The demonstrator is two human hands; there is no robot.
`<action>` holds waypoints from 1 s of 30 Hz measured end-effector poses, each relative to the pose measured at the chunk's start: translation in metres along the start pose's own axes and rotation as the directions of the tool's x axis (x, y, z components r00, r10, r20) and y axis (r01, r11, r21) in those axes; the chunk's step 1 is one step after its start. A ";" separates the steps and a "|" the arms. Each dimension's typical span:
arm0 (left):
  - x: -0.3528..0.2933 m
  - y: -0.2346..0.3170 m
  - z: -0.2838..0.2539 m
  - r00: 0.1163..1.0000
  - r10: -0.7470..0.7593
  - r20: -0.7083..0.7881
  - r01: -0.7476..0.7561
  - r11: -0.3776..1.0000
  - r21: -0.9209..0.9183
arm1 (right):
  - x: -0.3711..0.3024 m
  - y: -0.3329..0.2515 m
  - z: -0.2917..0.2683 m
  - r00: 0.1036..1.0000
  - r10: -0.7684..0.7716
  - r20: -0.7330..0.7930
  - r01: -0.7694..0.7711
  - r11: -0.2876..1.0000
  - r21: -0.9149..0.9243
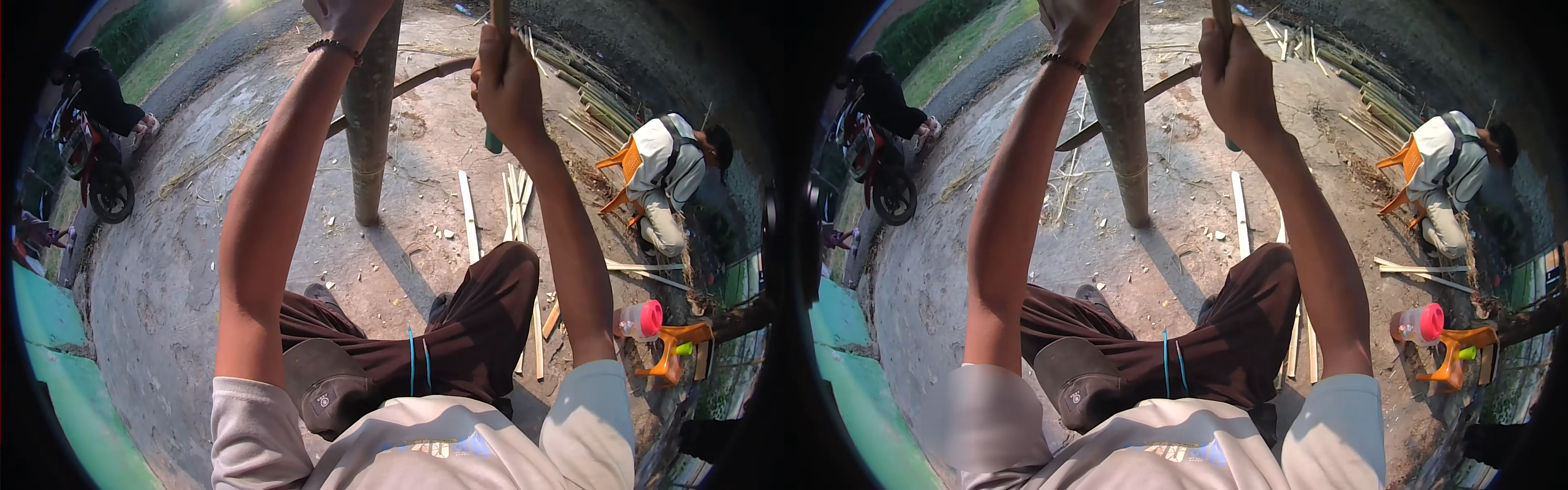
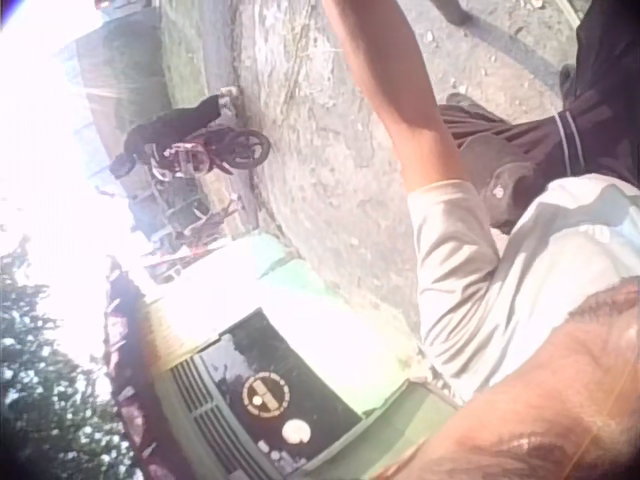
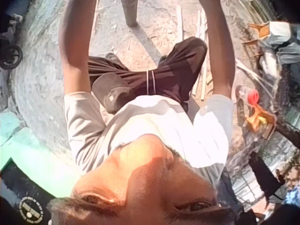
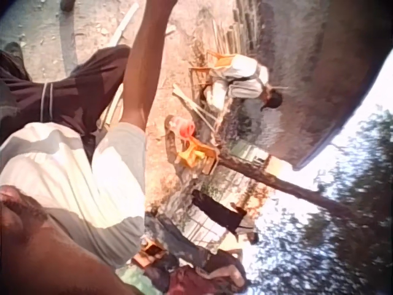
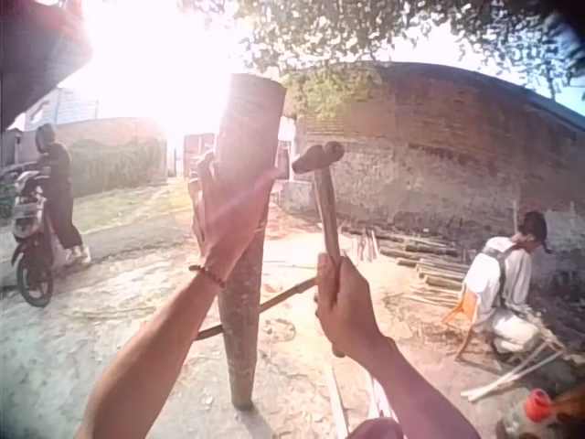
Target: The person strikes a blade into the top of a bamboo pole with a hammer and pulls it downward to split the wood. They repeat this action to divide the pole into multiple sections.
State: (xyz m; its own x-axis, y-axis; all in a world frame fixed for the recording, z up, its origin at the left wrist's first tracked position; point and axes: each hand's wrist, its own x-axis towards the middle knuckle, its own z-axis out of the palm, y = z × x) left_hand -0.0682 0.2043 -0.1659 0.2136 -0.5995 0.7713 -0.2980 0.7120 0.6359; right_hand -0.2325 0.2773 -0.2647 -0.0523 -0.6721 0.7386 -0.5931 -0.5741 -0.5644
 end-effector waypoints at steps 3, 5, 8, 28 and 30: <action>-0.010 -0.005 0.012 0.996 -0.067 0.060 0.071 0.996 -0.056 | -0.052 0.108 0.022 0.886 0.314 0.341 -0.112 0.860 -0.498; -0.002 -0.034 0.030 0.958 0.205 -0.202 -0.179 0.974 0.139 | -0.022 0.075 0.028 0.639 0.659 0.396 -0.568 0.752 -0.334; -0.011 0.002 0.009 0.992 0.076 -0.096 -0.075 0.997 0.016 | 0.008 0.006 -0.004 0.983 0.130 0.128 -0.119 0.989 -0.089; 0.026 -0.055 0.019 0.915 0.327 -0.235 -0.298 0.943 0.150 | -0.049 0.045 0.035 0.663 0.569 0.487 -0.647 0.763 -0.011; 0.021 -0.044 0.008 0.927 0.304 -0.221 -0.283 0.951 0.122 | -0.021 0.008 0.018 0.974 0.169 0.148 -0.196 0.962 0.190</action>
State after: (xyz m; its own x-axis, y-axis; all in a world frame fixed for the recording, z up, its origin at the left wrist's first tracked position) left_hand -0.0583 0.1573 -0.1779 0.3133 -0.2583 0.9138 -0.4574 0.8023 0.3836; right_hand -0.2215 0.2787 -0.2914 -0.0321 -0.8213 0.5696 -0.4074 -0.5097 -0.7578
